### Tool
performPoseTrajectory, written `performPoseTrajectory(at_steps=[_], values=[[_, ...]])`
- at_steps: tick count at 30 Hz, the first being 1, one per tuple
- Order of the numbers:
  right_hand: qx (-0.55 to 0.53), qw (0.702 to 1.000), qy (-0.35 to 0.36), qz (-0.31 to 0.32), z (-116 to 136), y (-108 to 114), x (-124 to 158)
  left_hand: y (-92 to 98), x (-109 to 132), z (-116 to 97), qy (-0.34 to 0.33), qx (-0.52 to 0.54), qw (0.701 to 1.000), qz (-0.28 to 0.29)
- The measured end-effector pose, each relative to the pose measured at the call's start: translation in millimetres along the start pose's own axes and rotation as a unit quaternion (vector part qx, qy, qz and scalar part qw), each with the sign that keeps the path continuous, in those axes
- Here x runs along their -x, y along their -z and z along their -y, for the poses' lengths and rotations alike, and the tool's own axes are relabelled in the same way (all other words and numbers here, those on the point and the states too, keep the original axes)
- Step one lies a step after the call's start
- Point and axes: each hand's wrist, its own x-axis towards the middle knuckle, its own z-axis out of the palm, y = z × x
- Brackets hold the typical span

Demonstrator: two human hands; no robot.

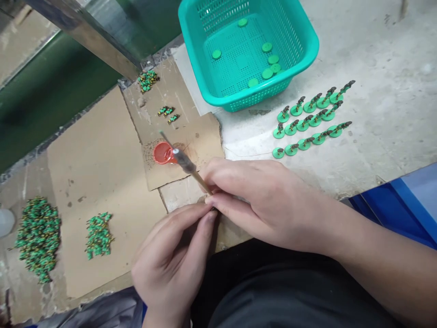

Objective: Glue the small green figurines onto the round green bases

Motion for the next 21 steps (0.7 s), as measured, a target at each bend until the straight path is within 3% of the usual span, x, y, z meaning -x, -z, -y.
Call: performPoseTrajectory(at_steps=[12, 21], values=[[0.025, 0.999, 0.007, 0.028, 4.9, 0.9, -5.5, 1.8, 3.4, 2.6, 0.017, 0.006, 1.0, 0.005], [0.039, 0.999, 0.009, 0.02, 2.8, -1.4, -3.5, -10.2, -3.0, -16.8, 0.076, 0.005, 0.996, -0.042]])
